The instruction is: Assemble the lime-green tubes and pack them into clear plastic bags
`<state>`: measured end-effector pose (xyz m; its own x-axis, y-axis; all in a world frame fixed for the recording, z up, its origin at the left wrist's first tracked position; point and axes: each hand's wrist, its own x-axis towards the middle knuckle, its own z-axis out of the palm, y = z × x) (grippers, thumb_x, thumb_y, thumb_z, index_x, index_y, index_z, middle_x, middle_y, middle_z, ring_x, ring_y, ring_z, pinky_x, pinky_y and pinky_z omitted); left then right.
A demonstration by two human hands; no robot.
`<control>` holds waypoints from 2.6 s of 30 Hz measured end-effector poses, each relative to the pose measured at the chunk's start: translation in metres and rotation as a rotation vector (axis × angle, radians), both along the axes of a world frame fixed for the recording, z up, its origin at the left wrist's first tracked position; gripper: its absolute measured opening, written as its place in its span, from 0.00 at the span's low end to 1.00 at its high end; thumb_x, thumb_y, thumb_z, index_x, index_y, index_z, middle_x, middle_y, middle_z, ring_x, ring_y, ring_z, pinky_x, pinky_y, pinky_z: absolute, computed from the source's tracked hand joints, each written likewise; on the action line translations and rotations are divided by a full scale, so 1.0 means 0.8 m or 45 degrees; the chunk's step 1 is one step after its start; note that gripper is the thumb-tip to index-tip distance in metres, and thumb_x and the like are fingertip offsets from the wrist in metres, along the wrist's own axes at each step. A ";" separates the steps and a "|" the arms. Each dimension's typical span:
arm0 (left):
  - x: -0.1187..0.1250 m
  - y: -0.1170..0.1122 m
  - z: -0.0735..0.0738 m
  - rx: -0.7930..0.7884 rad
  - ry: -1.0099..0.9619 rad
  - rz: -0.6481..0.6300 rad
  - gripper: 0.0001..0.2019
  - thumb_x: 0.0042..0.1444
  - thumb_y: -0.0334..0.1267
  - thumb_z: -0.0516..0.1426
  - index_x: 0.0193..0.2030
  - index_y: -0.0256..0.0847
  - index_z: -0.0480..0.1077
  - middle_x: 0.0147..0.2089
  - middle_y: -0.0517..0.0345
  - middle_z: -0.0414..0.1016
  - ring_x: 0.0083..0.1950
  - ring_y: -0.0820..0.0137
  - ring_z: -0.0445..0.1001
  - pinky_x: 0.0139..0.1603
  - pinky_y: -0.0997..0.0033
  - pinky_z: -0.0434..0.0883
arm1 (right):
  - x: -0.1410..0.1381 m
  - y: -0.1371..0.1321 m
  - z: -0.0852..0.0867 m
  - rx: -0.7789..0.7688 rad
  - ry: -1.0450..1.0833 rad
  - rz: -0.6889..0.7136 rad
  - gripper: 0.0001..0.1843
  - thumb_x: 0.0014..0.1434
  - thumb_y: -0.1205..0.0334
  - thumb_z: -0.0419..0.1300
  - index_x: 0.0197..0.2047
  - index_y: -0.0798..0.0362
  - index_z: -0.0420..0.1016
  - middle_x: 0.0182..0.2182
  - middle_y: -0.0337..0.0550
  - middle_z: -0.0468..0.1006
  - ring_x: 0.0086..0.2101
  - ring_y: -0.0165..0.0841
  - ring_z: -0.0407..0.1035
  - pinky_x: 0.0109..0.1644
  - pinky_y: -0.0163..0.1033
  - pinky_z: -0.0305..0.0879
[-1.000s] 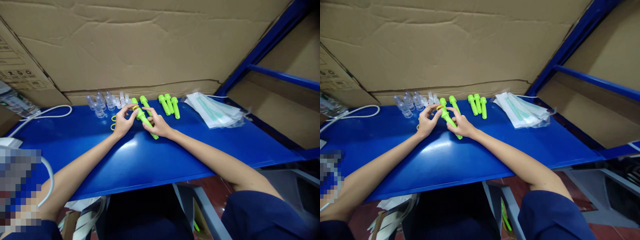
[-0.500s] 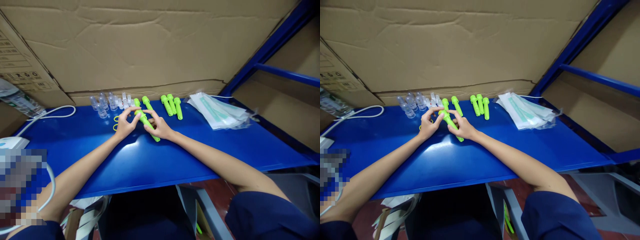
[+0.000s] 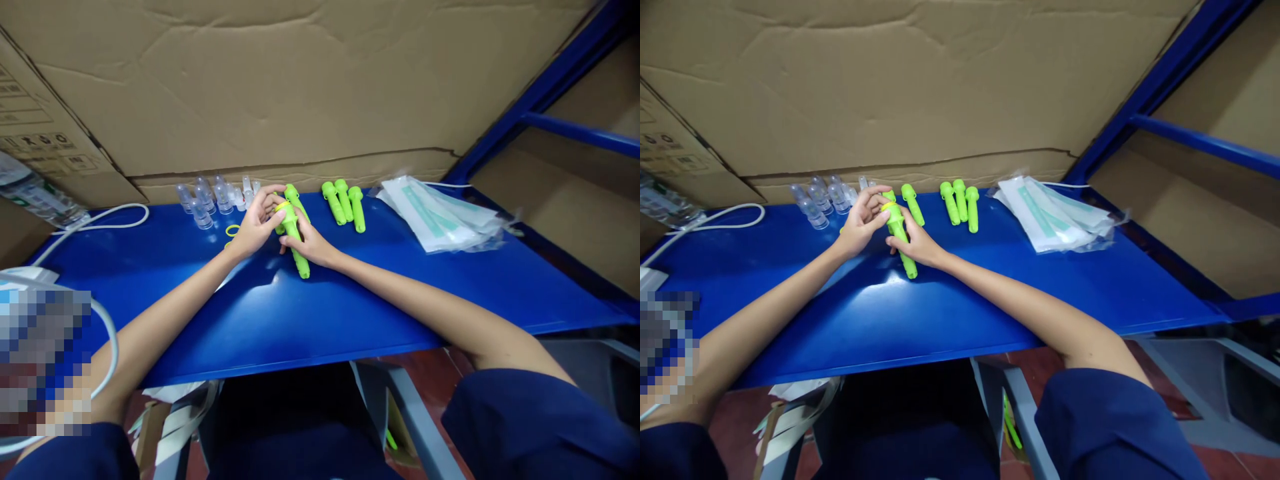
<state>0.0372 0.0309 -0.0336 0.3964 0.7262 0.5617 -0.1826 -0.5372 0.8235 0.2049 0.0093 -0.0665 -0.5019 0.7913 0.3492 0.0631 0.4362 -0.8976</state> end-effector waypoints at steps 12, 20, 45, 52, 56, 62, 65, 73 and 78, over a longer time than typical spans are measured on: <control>-0.003 0.027 -0.024 -0.302 -0.183 0.087 0.14 0.54 0.37 0.61 0.47 0.44 0.69 0.33 0.61 0.72 0.36 0.69 0.76 0.43 0.66 0.75 | -0.037 0.013 -0.005 0.041 0.249 -0.275 0.43 0.55 0.35 0.65 0.67 0.44 0.59 0.67 0.51 0.62 0.36 0.35 0.77 0.33 0.40 0.79; 0.003 0.025 -0.036 0.043 -0.122 0.287 0.15 0.58 0.46 0.63 0.47 0.43 0.69 0.44 0.57 0.78 0.47 0.69 0.79 0.52 0.68 0.74 | -0.031 0.021 -0.018 0.103 0.211 -0.395 0.42 0.56 0.35 0.64 0.67 0.46 0.61 0.57 0.50 0.72 0.42 0.41 0.78 0.41 0.45 0.81; 0.009 0.023 -0.056 -0.004 -0.166 0.523 0.24 0.59 0.58 0.60 0.55 0.51 0.61 0.40 0.59 0.76 0.43 0.67 0.79 0.43 0.67 0.74 | -0.027 0.025 -0.014 0.142 0.217 -0.368 0.37 0.49 0.38 0.70 0.57 0.48 0.70 0.56 0.49 0.73 0.49 0.43 0.75 0.45 0.43 0.80; 0.004 0.028 -0.056 0.043 -0.171 0.553 0.26 0.57 0.64 0.58 0.54 0.51 0.62 0.41 0.58 0.77 0.44 0.67 0.79 0.44 0.65 0.75 | -0.030 0.017 -0.009 0.041 0.269 -0.290 0.43 0.47 0.37 0.71 0.61 0.48 0.67 0.61 0.50 0.70 0.50 0.42 0.75 0.52 0.46 0.80; 0.008 0.019 -0.049 0.083 -0.177 0.616 0.24 0.59 0.63 0.58 0.52 0.49 0.65 0.39 0.58 0.76 0.45 0.66 0.79 0.46 0.64 0.76 | -0.033 0.013 -0.013 -0.009 0.311 -0.329 0.46 0.46 0.36 0.72 0.62 0.48 0.66 0.63 0.51 0.68 0.47 0.41 0.77 0.52 0.48 0.80; 0.008 0.011 -0.045 0.115 -0.176 0.689 0.23 0.60 0.62 0.57 0.51 0.47 0.66 0.39 0.58 0.75 0.47 0.66 0.78 0.49 0.64 0.75 | -0.035 0.007 -0.014 0.005 0.318 -0.325 0.44 0.50 0.37 0.70 0.64 0.47 0.65 0.61 0.52 0.71 0.46 0.40 0.77 0.50 0.46 0.80; 0.008 0.011 -0.044 0.122 -0.152 0.738 0.24 0.60 0.62 0.57 0.51 0.46 0.65 0.39 0.57 0.76 0.48 0.66 0.78 0.51 0.63 0.75 | -0.033 0.004 -0.011 0.018 0.275 -0.332 0.42 0.53 0.36 0.67 0.65 0.46 0.65 0.57 0.52 0.74 0.46 0.40 0.77 0.50 0.45 0.80; 0.015 -0.001 -0.037 0.175 -0.146 0.671 0.22 0.61 0.58 0.58 0.52 0.46 0.66 0.46 0.53 0.79 0.53 0.64 0.79 0.54 0.63 0.75 | -0.034 0.003 -0.012 0.135 0.262 -0.429 0.39 0.55 0.33 0.63 0.63 0.43 0.61 0.59 0.50 0.68 0.41 0.33 0.75 0.46 0.42 0.79; 0.016 -0.002 -0.036 0.161 -0.124 0.645 0.22 0.59 0.57 0.61 0.49 0.42 0.70 0.49 0.50 0.79 0.54 0.64 0.79 0.55 0.65 0.75 | -0.033 0.010 -0.015 0.134 0.272 -0.471 0.39 0.56 0.32 0.62 0.63 0.43 0.61 0.62 0.50 0.66 0.41 0.33 0.75 0.47 0.42 0.78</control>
